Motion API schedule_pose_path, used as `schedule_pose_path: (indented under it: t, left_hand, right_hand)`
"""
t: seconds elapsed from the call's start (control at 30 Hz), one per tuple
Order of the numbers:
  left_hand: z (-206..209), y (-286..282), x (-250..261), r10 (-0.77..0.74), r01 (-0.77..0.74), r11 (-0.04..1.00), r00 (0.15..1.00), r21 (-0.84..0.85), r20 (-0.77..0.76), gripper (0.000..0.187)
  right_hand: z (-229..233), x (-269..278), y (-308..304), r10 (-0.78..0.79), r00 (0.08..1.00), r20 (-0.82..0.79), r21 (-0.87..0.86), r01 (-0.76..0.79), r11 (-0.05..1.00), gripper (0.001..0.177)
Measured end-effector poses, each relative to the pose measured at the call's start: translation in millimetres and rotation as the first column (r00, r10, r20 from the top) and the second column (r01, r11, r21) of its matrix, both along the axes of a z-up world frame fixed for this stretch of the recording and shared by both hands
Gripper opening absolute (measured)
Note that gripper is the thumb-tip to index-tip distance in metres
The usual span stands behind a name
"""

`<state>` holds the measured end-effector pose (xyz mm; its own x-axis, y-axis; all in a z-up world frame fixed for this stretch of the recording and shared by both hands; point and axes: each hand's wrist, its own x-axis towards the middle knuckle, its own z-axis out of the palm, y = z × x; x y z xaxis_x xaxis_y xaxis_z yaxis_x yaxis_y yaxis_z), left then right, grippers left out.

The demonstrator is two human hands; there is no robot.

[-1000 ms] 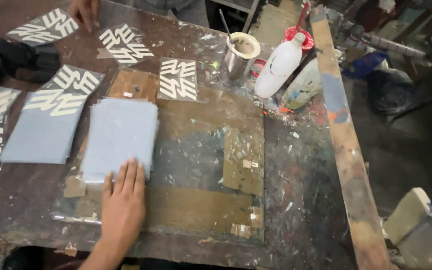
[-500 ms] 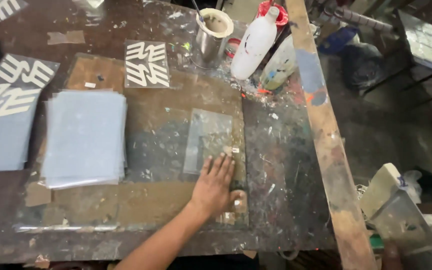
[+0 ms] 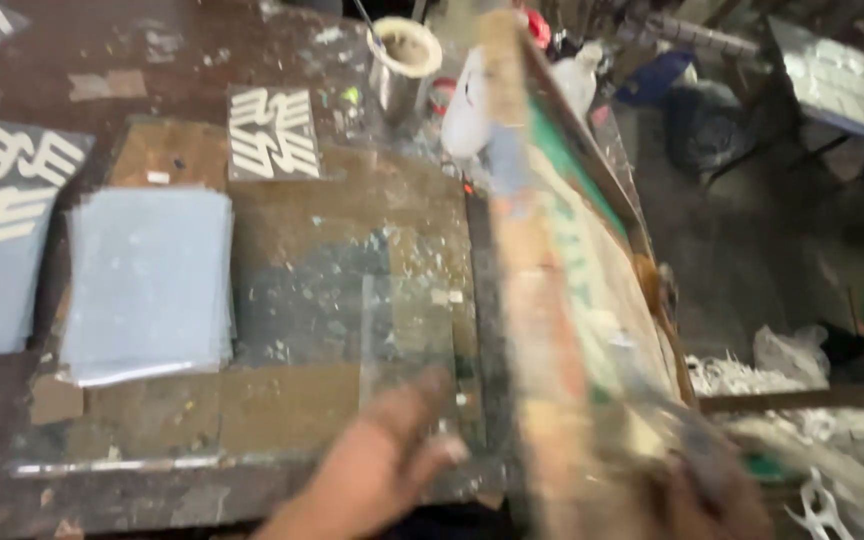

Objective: The person performs screen printing on small rectangular sheets using a wooden frame and a squeegee. They repeatedly pull white ink across the mesh, lift the frame to reveal the printed design, and stack the finished sheets on the table.

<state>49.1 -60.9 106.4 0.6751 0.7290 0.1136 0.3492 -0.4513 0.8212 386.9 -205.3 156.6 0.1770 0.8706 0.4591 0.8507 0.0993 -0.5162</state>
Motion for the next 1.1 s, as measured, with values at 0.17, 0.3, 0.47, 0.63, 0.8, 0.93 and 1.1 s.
schedule_pose_path:
  t: [0.17, 0.3, 0.47, 0.63, 0.8, 0.93, 1.1]
  left_hand:
    - [55.6, 12.2, -45.1, 0.427, -0.320, 0.895, 0.818, -0.310, 0.385, 0.055]
    - [-10.5, 19.0, -49.7, 0.693, -0.623, 0.628, 0.721, -0.466, -0.030, 0.055]
    - [3.8, 16.1, -45.6, 0.753, -0.735, 0.541, 0.640, -0.410, -0.153, 0.053]
    - [80.8, 3.5, -37.0, 0.346, -0.347, 0.933, 0.786, -0.098, 0.513, 0.038]
    - [12.8, 42.3, 13.8, 0.214, -0.262, 0.947, 0.947, 0.186, 0.240, 0.038]
    - [-61.6, 46.8, 41.1, 0.223, -0.170, 0.909, 0.970, 0.381, -0.099, 0.044]
    - [-67.1, 40.1, 43.6, 0.201, -0.101, 0.915, 0.954, 0.390, -0.224, 0.045]
  right_hand:
    - [-36.5, -69.9, 65.4, 0.197, 0.959, -0.204, 0.160, -0.166, 0.973, 0.046]
    - [-81.9, -65.5, 60.6, 0.222, 0.965, -0.139, -0.152, -0.242, 0.958, 0.051]
    - [-88.7, -74.3, 51.5, 0.324, 0.933, -0.157, -0.206, -0.351, 0.913, 0.044]
    - [-47.7, -73.8, 40.5, -0.296, 0.949, -0.107, 0.103, 0.306, 0.946, 0.034]
    - [-12.5, 30.1, 8.0, -0.531, 0.694, -0.486, -0.298, 0.439, 0.847, 0.037]
    - [-2.6, 67.7, 0.8, -0.635, 0.718, -0.285, -0.289, 0.567, 0.771, 0.032]
    - [5.5, 96.5, -12.1, -0.356, 0.887, -0.296, -0.274, 0.278, 0.921, 0.042]
